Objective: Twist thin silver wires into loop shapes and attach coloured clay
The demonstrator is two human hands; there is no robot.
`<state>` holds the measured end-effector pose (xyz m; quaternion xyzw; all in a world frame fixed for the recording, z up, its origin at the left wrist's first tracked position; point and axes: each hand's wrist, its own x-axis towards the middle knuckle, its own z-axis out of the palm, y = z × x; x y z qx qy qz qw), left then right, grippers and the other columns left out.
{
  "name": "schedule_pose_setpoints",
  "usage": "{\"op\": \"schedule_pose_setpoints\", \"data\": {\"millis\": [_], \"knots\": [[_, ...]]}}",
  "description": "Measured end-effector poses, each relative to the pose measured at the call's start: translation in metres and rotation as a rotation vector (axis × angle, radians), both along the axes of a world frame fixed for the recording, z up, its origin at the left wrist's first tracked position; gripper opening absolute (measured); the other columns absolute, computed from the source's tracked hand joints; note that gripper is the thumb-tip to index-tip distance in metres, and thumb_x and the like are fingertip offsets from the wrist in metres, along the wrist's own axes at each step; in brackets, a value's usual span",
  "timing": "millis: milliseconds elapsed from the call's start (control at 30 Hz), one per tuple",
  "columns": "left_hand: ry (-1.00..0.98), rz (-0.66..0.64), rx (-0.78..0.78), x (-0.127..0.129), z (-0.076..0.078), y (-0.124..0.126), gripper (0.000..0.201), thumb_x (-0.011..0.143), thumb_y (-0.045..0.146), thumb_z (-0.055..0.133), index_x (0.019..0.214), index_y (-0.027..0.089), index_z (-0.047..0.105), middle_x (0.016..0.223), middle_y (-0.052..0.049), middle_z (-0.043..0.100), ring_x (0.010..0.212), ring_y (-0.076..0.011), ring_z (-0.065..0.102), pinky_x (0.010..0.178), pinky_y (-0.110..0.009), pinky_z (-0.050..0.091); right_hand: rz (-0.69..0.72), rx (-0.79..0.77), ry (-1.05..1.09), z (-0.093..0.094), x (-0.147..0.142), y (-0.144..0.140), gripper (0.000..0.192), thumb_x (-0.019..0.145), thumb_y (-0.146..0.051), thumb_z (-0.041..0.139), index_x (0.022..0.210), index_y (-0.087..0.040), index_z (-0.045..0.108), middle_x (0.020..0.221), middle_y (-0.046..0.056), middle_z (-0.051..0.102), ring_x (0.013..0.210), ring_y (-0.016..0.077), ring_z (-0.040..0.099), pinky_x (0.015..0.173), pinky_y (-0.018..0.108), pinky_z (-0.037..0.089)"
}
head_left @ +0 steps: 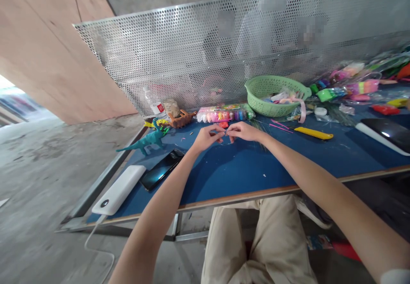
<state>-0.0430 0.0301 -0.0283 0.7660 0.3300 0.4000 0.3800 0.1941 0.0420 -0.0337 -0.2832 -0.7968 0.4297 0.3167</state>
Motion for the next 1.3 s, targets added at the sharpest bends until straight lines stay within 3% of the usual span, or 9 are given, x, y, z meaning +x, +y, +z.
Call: {"op": "schedule_pose_setpoints", "data": {"millis": [167,433,633,800,967,1133,1300], "knots": [[-0.008,0.012,-0.031,-0.001,0.001,-0.001,0.036,0.084,0.047,0.078,0.1,0.016,0.072,0.088,-0.005,0.074,0.069,-0.0168,0.074,0.067,-0.032,0.065,-0.076,0.04,0.107,-0.003,-0.004,-0.003,0.025,0.094,-0.045,0.067,0.1,-0.02,0.068,0.086,0.004,0.078,0.072,0.0194,0.075,0.075,0.035,0.059],[-0.007,0.039,0.009,0.005,0.004,-0.005,0.031,0.085,0.045,0.076,0.095,0.016,0.071,0.083,-0.004,0.074,0.067,-0.0172,0.074,0.066,-0.032,0.065,-0.188,0.139,0.129,-0.001,-0.013,-0.01,0.031,0.095,-0.05,0.064,0.089,-0.02,0.067,0.078,0.004,0.075,0.064,0.0186,0.073,0.066,0.032,0.057],[0.048,0.063,0.126,0.004,0.006,-0.005,0.022,0.089,0.038,0.072,0.097,0.018,0.075,0.091,-0.005,0.077,0.077,-0.0172,0.075,0.079,-0.034,0.064,-0.184,0.118,0.146,0.003,-0.015,-0.012,0.032,0.095,-0.05,0.064,0.088,-0.019,0.067,0.078,0.004,0.074,0.063,0.0172,0.071,0.066,0.031,0.055],[0.052,0.093,0.143,0.004,0.0,0.003,0.022,0.086,0.037,0.074,0.097,0.018,0.076,0.092,-0.006,0.079,0.087,-0.0197,0.075,0.086,-0.037,0.061,-0.208,0.196,0.14,0.004,-0.014,-0.014,0.027,0.096,-0.046,0.062,0.088,-0.02,0.066,0.077,0.002,0.072,0.061,0.0149,0.066,0.064,0.03,0.053],[-0.069,0.089,0.035,0.005,-0.003,0.008,0.031,0.081,0.037,0.08,0.103,0.016,0.074,0.095,-0.008,0.079,0.086,-0.0201,0.076,0.087,-0.038,0.061,-0.217,0.248,0.104,0.007,-0.013,-0.018,0.027,0.098,-0.045,0.057,0.089,-0.021,0.064,0.075,0.0,0.068,0.056,0.013,0.062,0.06,0.028,0.049],[-0.141,0.057,-0.052,0.006,0.0,0.004,0.032,0.076,0.037,0.085,0.094,0.015,0.071,0.089,-0.007,0.078,0.085,-0.0198,0.076,0.086,-0.036,0.061,-0.216,0.271,0.092,0.008,-0.014,-0.02,0.027,0.099,-0.046,0.057,0.091,-0.021,0.064,0.075,0.0,0.068,0.058,0.0138,0.061,0.059,0.028,0.049],[-0.42,0.185,-0.138,0.011,0.004,0.004,0.044,0.075,0.036,0.088,0.109,0.016,0.068,0.091,-0.006,0.075,0.09,-0.0209,0.076,0.091,-0.04,0.061,-0.322,0.276,0.155,0.01,-0.008,-0.009,0.039,0.1,-0.057,0.053,0.093,-0.021,0.067,0.085,0.004,0.073,0.061,0.015,0.06,0.062,0.03,0.05]]}}
